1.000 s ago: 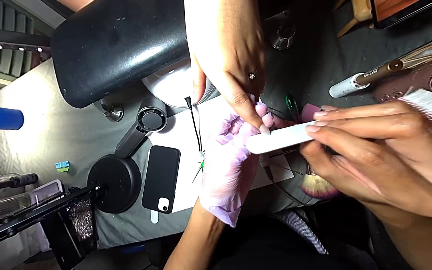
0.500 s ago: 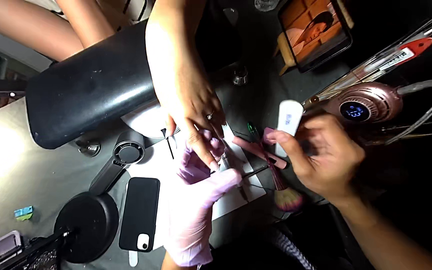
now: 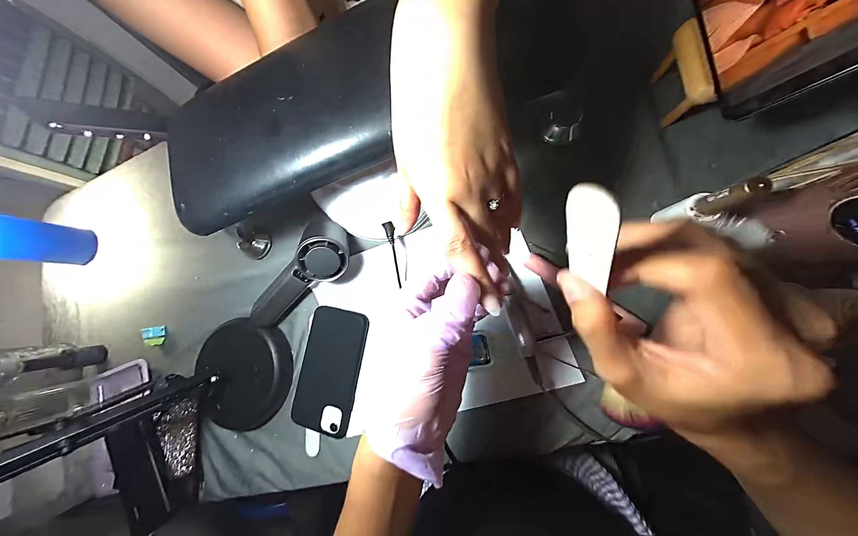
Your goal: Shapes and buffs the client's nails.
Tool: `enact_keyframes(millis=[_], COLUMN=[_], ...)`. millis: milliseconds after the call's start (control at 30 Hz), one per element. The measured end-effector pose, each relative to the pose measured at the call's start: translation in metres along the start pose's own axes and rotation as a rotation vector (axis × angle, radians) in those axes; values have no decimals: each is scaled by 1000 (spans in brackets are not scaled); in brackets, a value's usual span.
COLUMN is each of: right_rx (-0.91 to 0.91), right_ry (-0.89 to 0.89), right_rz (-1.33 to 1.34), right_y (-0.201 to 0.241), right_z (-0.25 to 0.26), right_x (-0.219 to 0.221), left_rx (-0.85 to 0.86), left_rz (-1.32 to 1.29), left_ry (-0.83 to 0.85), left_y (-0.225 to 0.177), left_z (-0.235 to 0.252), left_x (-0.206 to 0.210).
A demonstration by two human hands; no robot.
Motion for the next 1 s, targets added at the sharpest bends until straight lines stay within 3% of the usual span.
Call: enact_keyframes(millis=[133, 233, 500, 733, 900, 1000], right_rx=[-184, -244, -150, -218, -180, -233], right_ry=[114, 96, 61, 113, 237, 309], right_rz=[-22, -61, -132, -80, -62, -60], right_y=[21, 29, 6, 14, -13, -1], right_z=[-41, -43, -39, -21, -9, 1], right_x=[3, 13, -3, -1, -23, -15], left_rx=[-17, -10, 62, 98, 112, 81], left_rz=[-8, -45, -55, -37, -16, -35], left_ry=[-23, -24, -29, -26, -1, 8], left_y=[1, 3, 3, 1, -2, 0], left_z=[-5, -7, -7, -6, -7, -7], left_x=[3, 7, 11, 14, 14, 13])
Point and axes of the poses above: each hand's wrist, its own z-axis towards the middle knuckle, its own x-axis out of the palm, y = z × x, the point moved 7 cm from there along z, towards the middle knuckle, and after that the axes turned 1 degree about -z, right-handed, at the moved point
